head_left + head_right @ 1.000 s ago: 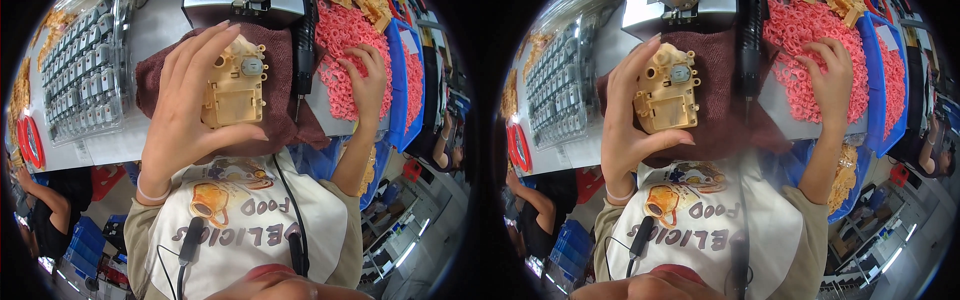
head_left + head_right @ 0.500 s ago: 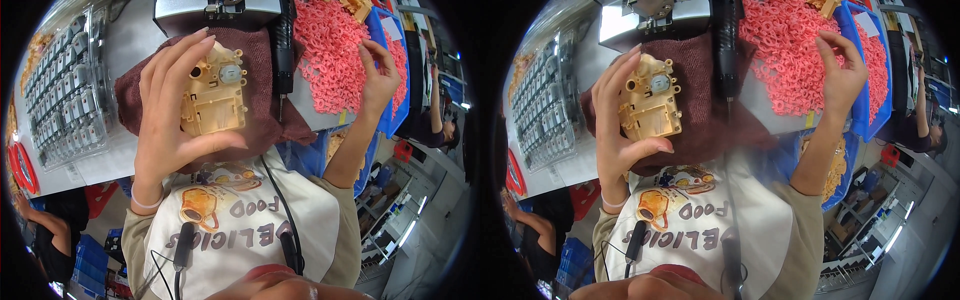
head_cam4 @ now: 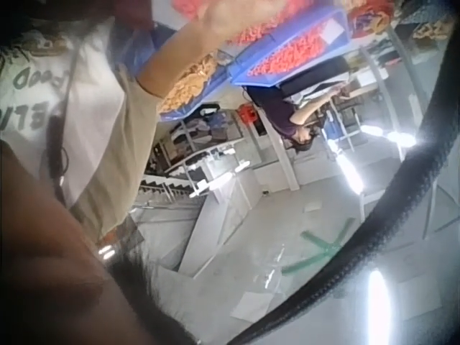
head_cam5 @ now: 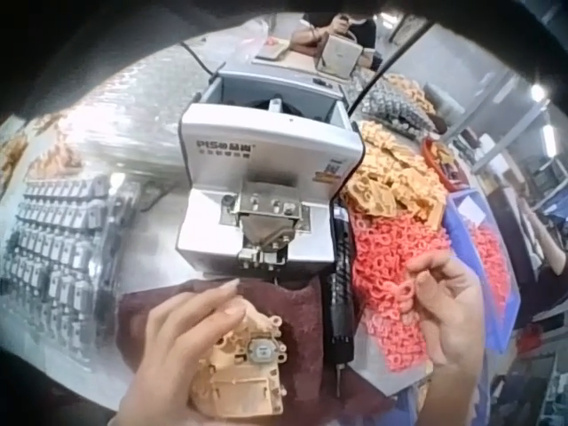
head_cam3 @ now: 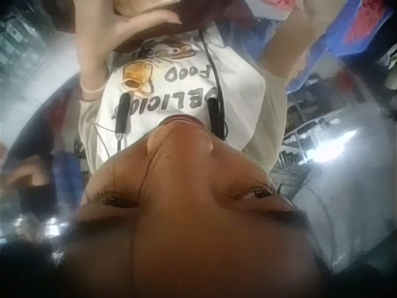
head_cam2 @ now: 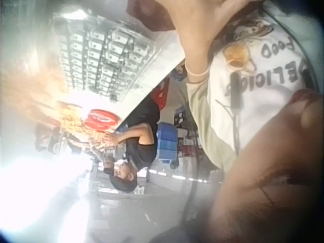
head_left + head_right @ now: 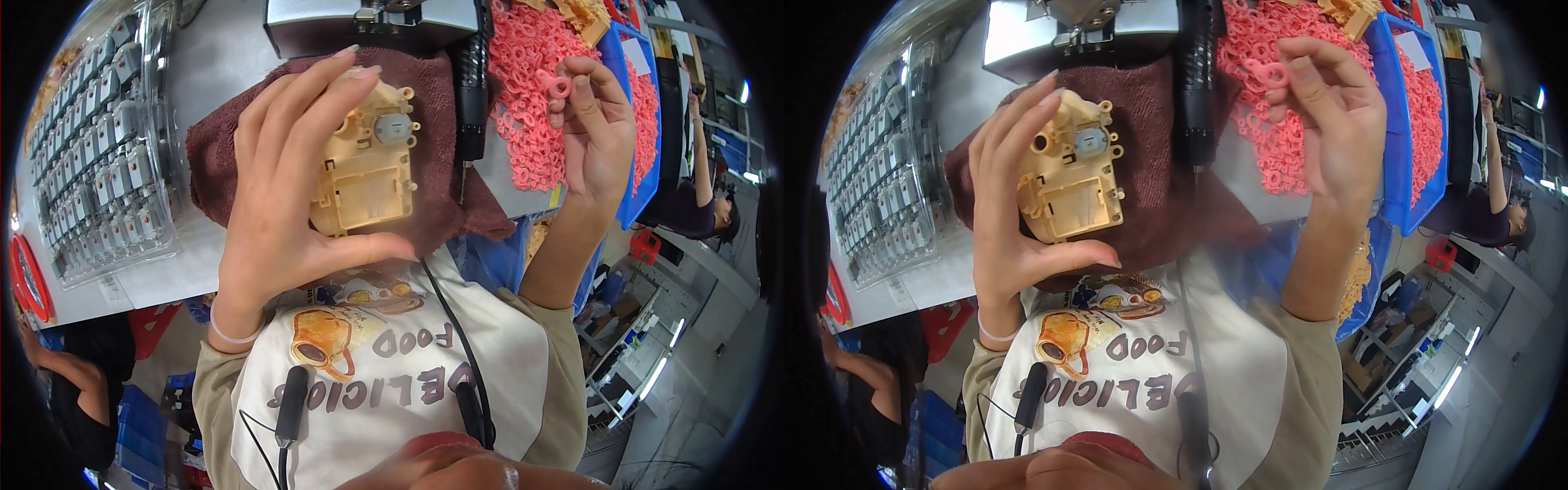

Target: The person assembles small plastic components for a toy by securing pink plastic gears into a plastic toy housing with small screws using an electric screwdriver.

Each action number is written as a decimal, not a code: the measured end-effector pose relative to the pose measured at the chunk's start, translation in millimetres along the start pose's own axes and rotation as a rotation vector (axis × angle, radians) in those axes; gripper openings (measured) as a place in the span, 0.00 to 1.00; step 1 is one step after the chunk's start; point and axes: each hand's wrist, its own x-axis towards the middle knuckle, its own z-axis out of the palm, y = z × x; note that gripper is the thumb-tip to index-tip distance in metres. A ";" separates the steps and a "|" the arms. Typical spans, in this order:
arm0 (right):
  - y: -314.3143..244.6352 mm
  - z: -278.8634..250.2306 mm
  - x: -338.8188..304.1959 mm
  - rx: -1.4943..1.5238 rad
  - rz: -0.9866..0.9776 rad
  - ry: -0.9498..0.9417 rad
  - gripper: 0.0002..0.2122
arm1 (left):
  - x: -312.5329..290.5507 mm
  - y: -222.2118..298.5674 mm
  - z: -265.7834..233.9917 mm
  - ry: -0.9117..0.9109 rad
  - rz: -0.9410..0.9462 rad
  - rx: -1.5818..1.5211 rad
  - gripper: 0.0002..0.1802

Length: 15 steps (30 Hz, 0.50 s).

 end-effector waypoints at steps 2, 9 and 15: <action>0.0 18.2 -1.3 0.049 0.020 -0.081 0.10 | 0.6 0.7 1.6 -0.001 -0.004 0.015 0.60; 6.6 73.5 -6.4 0.089 0.085 -0.297 0.08 | -1.5 -0.6 4.8 0.012 -0.022 0.033 0.53; 19.7 89.2 -14.0 -0.677 -0.330 -0.284 0.06 | -3.7 -3.8 4.9 0.020 -0.025 0.025 0.51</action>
